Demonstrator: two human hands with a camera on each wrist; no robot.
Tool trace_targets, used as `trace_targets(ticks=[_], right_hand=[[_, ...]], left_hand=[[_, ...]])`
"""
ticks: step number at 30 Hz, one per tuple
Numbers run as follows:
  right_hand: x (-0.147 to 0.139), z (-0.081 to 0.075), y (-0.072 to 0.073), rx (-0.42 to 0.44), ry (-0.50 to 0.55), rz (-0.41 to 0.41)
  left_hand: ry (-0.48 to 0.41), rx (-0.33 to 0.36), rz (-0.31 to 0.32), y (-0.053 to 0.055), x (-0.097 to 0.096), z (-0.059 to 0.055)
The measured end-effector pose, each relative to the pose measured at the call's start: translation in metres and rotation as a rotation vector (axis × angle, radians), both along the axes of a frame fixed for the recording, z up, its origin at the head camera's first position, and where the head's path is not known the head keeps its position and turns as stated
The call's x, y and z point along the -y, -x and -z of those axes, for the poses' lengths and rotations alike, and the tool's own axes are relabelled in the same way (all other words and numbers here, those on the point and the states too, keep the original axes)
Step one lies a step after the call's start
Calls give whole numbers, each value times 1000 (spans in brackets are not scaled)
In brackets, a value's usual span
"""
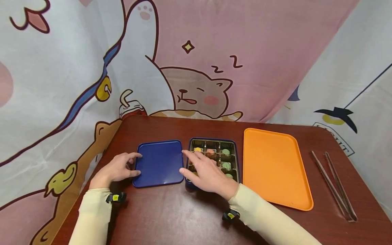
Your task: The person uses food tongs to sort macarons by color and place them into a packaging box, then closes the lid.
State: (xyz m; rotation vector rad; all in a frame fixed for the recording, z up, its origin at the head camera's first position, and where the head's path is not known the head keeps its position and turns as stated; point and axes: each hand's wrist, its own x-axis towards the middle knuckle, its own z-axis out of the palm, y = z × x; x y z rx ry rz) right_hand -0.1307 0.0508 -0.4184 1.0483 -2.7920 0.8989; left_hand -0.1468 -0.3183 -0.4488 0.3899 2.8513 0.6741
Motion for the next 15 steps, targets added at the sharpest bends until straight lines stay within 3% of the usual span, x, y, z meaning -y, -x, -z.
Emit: trace_targets(ticks=[15], right_hand=[[1, -3, -1, 27, -14, 16]], left_hand=[[2, -15, -22, 7, -8, 8]])
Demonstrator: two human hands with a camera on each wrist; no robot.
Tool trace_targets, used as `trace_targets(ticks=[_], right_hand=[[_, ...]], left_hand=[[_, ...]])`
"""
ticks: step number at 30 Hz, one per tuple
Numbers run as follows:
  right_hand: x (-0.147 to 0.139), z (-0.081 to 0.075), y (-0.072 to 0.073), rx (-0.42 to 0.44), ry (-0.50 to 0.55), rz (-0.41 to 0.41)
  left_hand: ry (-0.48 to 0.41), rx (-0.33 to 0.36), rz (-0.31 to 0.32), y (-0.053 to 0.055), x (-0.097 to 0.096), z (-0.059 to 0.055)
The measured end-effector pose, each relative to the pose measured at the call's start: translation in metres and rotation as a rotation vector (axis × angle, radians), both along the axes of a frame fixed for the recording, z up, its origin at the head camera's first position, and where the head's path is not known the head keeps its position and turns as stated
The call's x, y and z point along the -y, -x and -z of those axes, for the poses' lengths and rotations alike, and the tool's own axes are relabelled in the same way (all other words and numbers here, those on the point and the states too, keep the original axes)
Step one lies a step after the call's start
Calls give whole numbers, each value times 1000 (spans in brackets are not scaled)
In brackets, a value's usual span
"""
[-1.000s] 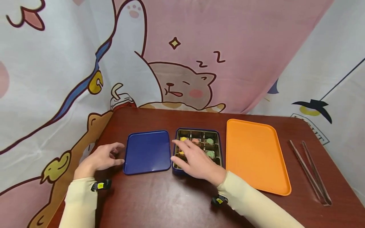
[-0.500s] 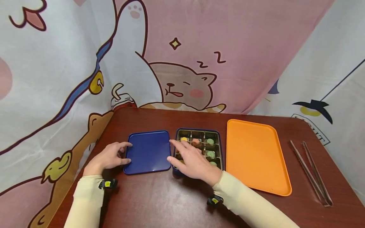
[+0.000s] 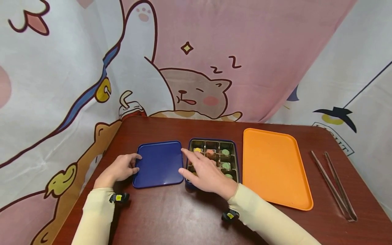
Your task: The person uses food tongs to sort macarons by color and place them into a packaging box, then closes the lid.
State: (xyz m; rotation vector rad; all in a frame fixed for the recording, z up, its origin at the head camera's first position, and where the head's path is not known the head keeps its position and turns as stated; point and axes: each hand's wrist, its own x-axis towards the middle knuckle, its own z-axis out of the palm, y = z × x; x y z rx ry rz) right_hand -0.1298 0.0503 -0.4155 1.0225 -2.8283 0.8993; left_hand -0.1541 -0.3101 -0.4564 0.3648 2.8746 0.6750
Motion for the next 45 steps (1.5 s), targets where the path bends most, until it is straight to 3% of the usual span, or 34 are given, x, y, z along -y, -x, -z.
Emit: trace_targets(ticks=[10, 23, 35, 45], right_hand=[[0, 1, 0, 12, 17, -10], [1, 0, 1, 24, 15, -12], [1, 2, 1, 40, 3, -7], [1, 3, 3, 1, -10, 9]], left_hand=[[24, -72, 12, -1, 3, 4], [-9, -95, -13, -8, 10, 2], [-12, -148, 1, -10, 14, -12], [-82, -155, -18, -18, 8, -33]])
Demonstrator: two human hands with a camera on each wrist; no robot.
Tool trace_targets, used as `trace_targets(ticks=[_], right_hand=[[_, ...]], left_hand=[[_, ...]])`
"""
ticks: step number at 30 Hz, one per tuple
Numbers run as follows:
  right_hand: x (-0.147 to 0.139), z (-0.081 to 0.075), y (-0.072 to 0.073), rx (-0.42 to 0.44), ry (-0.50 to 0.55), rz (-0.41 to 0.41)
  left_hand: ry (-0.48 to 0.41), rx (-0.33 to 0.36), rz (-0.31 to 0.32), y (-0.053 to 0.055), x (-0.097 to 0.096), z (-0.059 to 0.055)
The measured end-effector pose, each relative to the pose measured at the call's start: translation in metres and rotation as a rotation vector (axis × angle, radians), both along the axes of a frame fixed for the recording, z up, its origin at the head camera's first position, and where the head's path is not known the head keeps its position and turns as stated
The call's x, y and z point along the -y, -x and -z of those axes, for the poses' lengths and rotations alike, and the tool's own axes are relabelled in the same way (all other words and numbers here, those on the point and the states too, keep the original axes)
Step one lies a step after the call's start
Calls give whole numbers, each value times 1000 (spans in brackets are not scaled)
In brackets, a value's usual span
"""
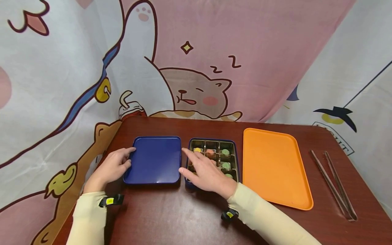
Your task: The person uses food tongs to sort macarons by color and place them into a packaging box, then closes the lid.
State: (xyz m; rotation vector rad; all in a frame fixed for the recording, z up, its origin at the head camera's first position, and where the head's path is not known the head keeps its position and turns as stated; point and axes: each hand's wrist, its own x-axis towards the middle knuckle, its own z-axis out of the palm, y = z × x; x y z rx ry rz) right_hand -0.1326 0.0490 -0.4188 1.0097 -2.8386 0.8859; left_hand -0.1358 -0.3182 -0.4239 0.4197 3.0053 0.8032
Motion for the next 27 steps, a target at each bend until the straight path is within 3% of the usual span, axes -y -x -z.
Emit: trace_targets(ticks=[15, 27], right_hand=[[4, 0, 0, 2, 30, 20], [-2, 2, 0, -14, 45, 27]], left_hand=[[-50, -76, 69, -16, -29, -34], [-49, -70, 88, -18, -34, -38]])
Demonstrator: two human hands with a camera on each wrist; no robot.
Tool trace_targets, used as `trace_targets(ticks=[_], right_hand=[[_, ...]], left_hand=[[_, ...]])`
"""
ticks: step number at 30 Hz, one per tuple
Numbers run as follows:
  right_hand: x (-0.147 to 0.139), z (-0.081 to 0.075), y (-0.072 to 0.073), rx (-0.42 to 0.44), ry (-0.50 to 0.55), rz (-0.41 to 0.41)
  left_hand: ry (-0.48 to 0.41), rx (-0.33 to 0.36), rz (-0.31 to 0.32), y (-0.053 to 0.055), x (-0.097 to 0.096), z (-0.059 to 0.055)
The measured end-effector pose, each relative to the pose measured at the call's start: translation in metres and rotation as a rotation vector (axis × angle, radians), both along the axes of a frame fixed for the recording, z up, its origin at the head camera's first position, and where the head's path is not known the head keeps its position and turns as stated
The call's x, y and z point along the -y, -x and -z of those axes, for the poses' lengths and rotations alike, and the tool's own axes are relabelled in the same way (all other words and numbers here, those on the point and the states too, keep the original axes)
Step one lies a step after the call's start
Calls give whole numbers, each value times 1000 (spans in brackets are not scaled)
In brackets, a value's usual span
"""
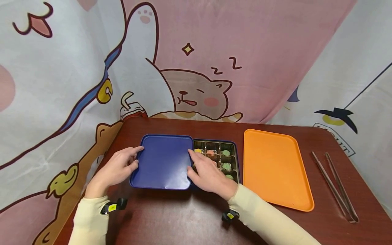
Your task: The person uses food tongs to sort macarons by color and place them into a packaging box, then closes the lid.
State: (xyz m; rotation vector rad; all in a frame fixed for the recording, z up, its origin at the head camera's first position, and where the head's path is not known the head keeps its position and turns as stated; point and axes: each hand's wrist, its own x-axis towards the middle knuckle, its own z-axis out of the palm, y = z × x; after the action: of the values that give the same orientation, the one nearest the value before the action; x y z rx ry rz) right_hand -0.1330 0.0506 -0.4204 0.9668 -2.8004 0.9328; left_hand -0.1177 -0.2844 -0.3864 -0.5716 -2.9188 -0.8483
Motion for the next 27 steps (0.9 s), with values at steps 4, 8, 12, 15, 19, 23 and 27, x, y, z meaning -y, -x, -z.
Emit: trace_targets(ticks=[4, 8, 12, 15, 19, 23, 27], right_hand=[[-8, -3, 0, -5, -13, 4], [-19, -5, 0, -7, -22, -4], [-33, -6, -3, 7, -38, 9], [-47, -7, -4, 9, -54, 33], [-68, -5, -7, -22, -63, 62], [-91, -4, -11, -40, -68, 86], [-114, -2, -13, -46, -77, 101]], left_hand=[[17, -2, 15, 3, -6, 4], [35, -3, 46, 7, -14, 8], [40, 12, 74, 11, -26, 12], [46, 9, 101, 16, -38, 13], [49, -23, 153, 22, -58, 15], [39, -69, 207, 27, -80, 18], [31, -111, 245, 30, -104, 21]])
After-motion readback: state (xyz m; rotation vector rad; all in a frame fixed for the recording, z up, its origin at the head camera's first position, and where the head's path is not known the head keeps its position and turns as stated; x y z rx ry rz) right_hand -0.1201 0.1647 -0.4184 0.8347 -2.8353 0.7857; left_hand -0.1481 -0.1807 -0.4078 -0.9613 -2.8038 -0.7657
